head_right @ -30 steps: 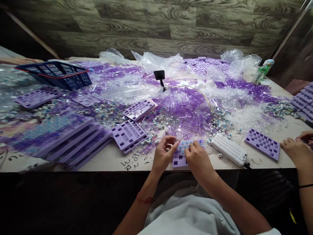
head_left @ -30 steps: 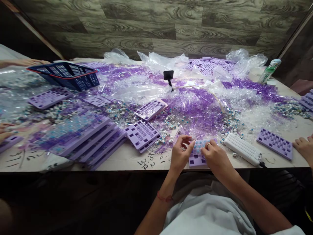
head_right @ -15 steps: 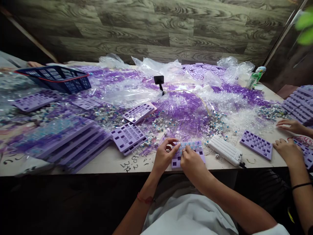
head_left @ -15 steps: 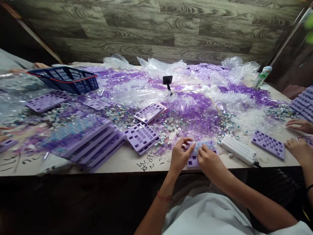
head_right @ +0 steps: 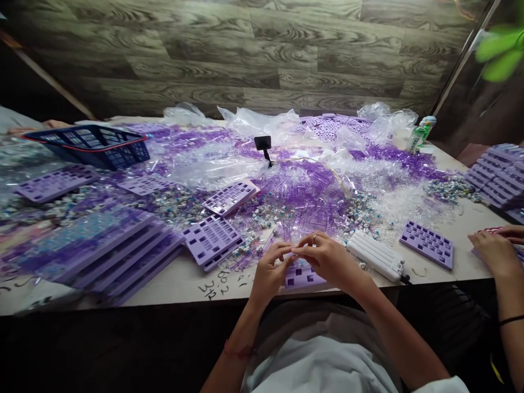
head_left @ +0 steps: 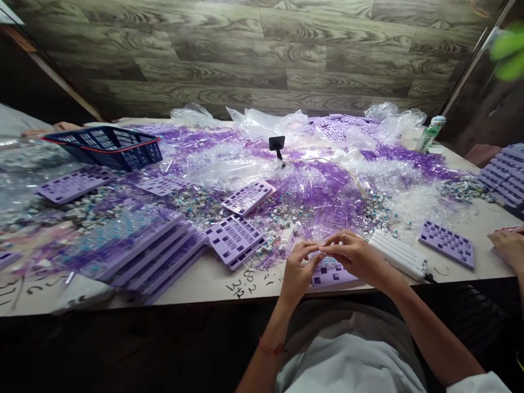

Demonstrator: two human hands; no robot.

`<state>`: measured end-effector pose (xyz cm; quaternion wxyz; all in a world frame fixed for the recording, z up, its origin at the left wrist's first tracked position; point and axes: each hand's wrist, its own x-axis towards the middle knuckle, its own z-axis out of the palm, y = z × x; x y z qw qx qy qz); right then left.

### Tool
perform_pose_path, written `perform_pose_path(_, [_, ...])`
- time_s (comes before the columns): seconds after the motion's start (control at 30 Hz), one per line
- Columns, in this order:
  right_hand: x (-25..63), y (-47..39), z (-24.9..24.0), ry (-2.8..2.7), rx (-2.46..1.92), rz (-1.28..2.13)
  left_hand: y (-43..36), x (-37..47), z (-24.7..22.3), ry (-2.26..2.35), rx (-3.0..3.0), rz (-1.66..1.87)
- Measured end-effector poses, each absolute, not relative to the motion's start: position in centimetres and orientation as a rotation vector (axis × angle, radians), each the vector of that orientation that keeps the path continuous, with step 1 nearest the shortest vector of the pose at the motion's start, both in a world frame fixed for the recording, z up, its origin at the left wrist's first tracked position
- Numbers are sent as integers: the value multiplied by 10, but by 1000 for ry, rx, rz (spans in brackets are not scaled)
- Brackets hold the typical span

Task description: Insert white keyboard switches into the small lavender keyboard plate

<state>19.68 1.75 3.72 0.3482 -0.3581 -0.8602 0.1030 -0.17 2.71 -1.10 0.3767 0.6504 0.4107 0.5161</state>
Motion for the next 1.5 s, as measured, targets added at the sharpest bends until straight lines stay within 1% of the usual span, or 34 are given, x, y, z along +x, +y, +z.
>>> perform_pose_path(0.17, [207, 15, 39, -2239, -881, 406, 25, -3, -8, 957, 1715, 1210])
perform_pose_path(0.33, [209, 13, 28, -2049, -793, 481, 23, -6, -6, 946, 1734, 1191])
perform_pose_path(0.4, [211, 9, 20, -1931, -804, 478, 26, -13, -4, 1081, 1777, 1234])
perform_pose_path(0.5, [217, 1, 5, -1733, -901, 447, 38, -31, 2, 1417, 1917, 1231])
perform_pose_path(0.63, [223, -4, -14, -1591, -987, 495, 66, -53, 14, 1743, 2032, 1027])
perform_pose_path(0.73, [225, -3, -22, -1565, -984, 534, 82, -54, 17, 1793, 2159, 861])
perform_pose_path(0.83, [226, -3, -23, -1556, -974, 547, 91, -46, 11, 1758, 2272, 786])
perform_pose_path(0.93, [224, -5, -22, -1521, -986, 548, 94, -43, 4, 1734, 2331, 833])
perform_pose_path(1.13, [222, -8, -25, -1541, -998, 552, 92, -50, 4, 1601, 2152, 1140])
perform_pose_path(1.27, [224, -8, -27, -1520, -1015, 553, 80, -38, 11, 1362, 1923, 1328])
perform_pose_path(1.4, [226, -7, -25, -1539, -1023, 543, 59, -9, 13, 1027, 1826, 1211])
perform_pose_path(1.5, [226, -7, -23, -1525, -1031, 552, 46, 11, 11, 917, 1842, 1150])
